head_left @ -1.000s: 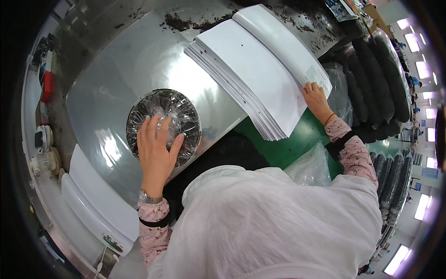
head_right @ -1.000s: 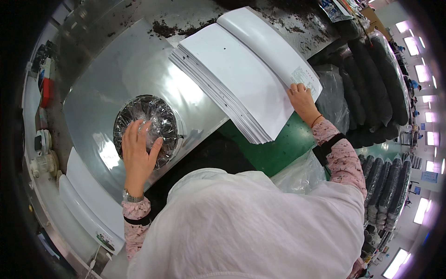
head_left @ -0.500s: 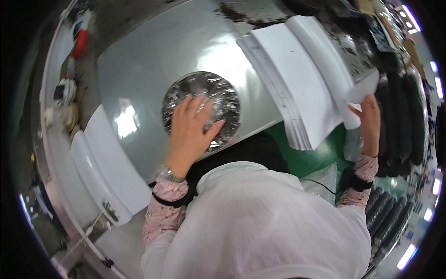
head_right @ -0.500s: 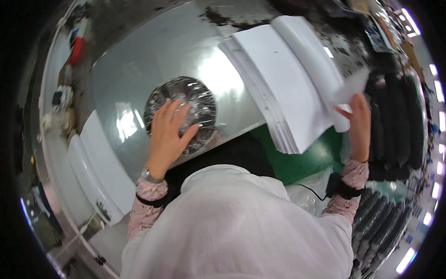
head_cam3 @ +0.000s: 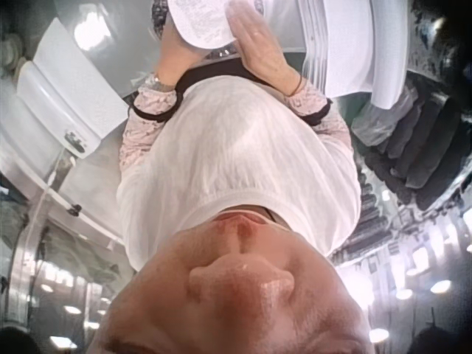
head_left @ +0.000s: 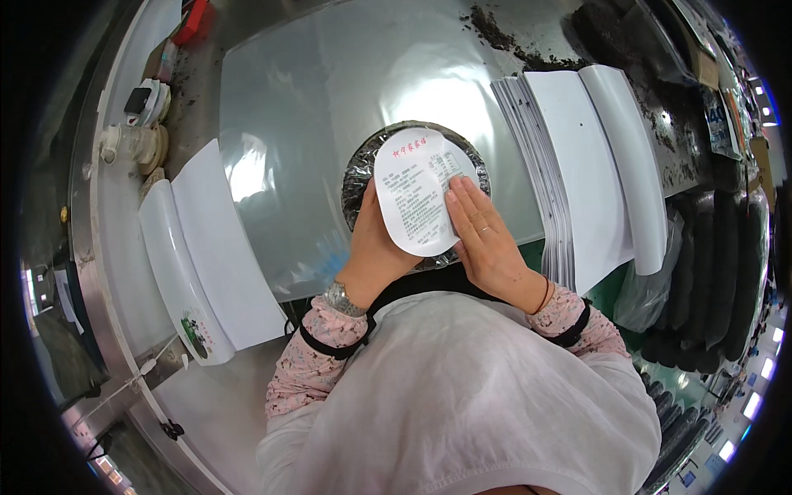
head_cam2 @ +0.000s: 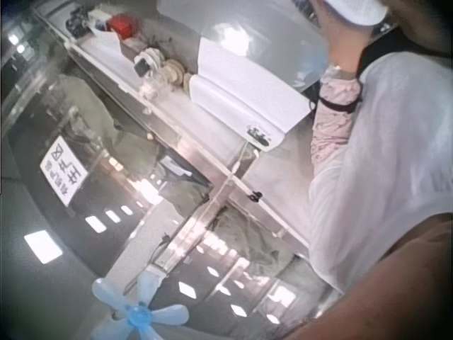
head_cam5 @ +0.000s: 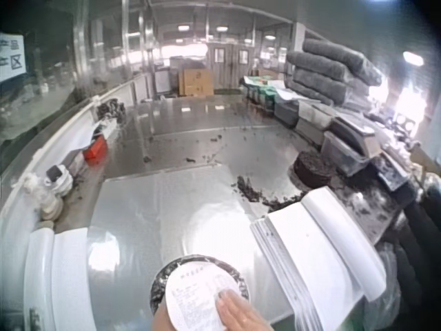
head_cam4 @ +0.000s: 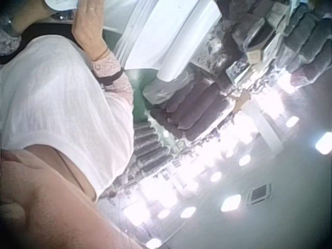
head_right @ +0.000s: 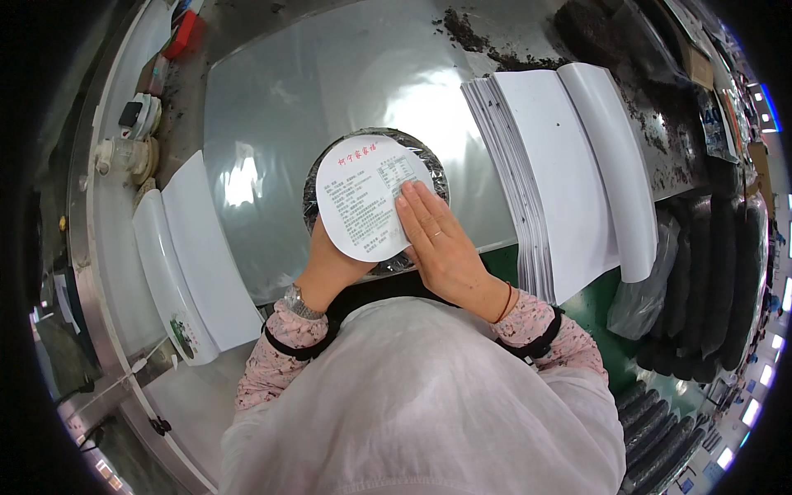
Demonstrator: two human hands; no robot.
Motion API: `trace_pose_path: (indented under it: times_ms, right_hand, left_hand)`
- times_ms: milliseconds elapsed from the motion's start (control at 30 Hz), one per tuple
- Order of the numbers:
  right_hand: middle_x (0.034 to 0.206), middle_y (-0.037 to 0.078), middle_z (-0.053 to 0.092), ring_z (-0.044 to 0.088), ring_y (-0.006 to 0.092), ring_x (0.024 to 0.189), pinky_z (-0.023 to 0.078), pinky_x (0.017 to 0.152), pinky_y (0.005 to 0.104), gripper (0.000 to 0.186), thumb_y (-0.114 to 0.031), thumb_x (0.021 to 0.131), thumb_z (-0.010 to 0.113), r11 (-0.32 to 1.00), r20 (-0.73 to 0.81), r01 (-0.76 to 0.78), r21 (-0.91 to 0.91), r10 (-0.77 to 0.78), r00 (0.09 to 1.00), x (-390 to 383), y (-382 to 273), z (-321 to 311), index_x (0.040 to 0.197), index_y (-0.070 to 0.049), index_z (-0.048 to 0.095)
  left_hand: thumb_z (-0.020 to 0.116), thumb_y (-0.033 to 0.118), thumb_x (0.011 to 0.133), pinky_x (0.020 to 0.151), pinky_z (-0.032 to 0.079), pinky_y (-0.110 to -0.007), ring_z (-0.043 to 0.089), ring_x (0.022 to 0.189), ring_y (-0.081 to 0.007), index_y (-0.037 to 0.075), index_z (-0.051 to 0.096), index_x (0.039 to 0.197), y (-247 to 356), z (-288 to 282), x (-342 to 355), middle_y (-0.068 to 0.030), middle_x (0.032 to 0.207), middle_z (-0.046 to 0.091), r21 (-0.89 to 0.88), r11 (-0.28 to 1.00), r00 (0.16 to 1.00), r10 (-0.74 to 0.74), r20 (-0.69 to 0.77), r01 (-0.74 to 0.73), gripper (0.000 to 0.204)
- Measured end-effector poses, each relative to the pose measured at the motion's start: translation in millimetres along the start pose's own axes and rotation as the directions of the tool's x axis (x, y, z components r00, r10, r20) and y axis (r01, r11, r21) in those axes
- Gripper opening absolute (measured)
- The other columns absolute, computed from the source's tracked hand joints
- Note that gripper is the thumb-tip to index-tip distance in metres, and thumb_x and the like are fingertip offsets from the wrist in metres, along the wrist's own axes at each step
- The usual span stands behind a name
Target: The person places a dark, granular food substance into a round metal mold on a stainless steel table. They press the substance down by hand, cover it with plastic wrap, and then place a white paper label on top. The person repeats this process for multiple units, stacking the finished items to the side.
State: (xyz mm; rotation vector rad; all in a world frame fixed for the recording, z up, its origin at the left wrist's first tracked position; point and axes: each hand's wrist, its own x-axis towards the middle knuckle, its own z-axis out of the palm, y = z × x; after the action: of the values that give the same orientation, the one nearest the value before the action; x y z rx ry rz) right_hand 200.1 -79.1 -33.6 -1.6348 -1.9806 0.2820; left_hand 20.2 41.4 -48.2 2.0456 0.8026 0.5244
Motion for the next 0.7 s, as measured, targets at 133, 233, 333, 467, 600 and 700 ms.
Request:
trace_pose_path:
  times_ms: [133,233,333,467,600,700]
  right_hand:
    - [0.163,0.027,0.035,0.035,0.0445,0.151,0.034,0.122,0.0529,0.078,-0.005,0.086,0.070,0.998,0.077,0.008,-0.064,-0.003,0.997,1,-1,-3,0.155,0.009,0.036]
    - [0.162,0.026,0.036,0.034,0.0437,0.151,0.032,0.123,0.0527,0.078,-0.008,0.087,0.070,0.996,0.108,0.016,-0.083,-0.007,0.994,2,0,-6,0.155,0.009,0.036]
    - [0.162,0.024,0.037,0.035,0.0399,0.152,0.033,0.123,0.0518,0.075,-0.013,0.091,0.070,0.994,0.139,0.033,-0.107,-0.018,0.990,4,-1,-10,0.155,0.008,0.037]
    - [0.163,0.023,0.037,0.036,0.0357,0.152,0.031,0.122,0.0505,0.071,-0.021,0.096,0.067,0.997,0.319,0.035,-0.066,-0.012,0.948,13,-3,-39,0.156,0.003,0.038]
    - [0.162,0.025,0.037,0.034,0.0375,0.153,0.027,0.124,0.0504,0.066,-0.026,0.102,0.062,0.987,0.297,0.015,0.157,-0.062,0.953,51,10,-60,0.157,0.001,0.038]
    - [0.164,0.026,0.034,0.031,0.0391,0.154,0.024,0.126,0.0502,0.065,-0.032,0.106,0.054,0.988,0.046,0.011,0.152,-0.018,0.999,77,11,-5,0.158,0.002,0.035]
  left_hand:
    - [0.084,0.024,0.078,0.113,0.041,-0.044,0.050,0.131,-0.0373,0.004,0.063,0.132,10,-6,4,-0.0173,0.136,0.060,0.147,0.979,0.987,0.151,-0.057,-0.142,0.062]
    - [0.083,0.024,0.076,0.114,0.040,-0.045,0.050,0.129,-0.0413,0.003,0.066,0.130,14,-8,7,-0.0196,0.136,0.059,0.191,0.963,0.971,0.214,-0.106,-0.192,0.060]
    - [0.082,0.025,0.077,0.114,0.041,-0.048,0.049,0.128,-0.0438,0.002,0.067,0.129,9,-6,7,-0.0212,0.136,0.057,0.188,0.962,0.968,0.223,-0.112,-0.199,0.059]
    - [0.084,0.026,0.074,0.113,0.040,-0.051,0.049,0.128,-0.0450,0.001,0.064,0.131,5,-7,7,-0.0229,0.138,0.055,0.185,0.951,0.960,0.267,-0.087,-0.248,0.065]
    - [0.086,0.024,0.073,0.114,0.041,-0.050,0.050,0.130,-0.0439,0.000,0.060,0.136,6,-10,2,-0.0219,0.140,0.055,0.133,0.967,0.965,0.232,-0.123,-0.216,0.073]
    - [0.088,0.027,0.075,0.113,0.043,-0.045,0.054,0.134,-0.0374,0.002,0.051,0.146,3,-1,1,-0.0183,0.143,0.057,-0.150,0.988,0.998,-0.042,-0.051,0.034,0.084]
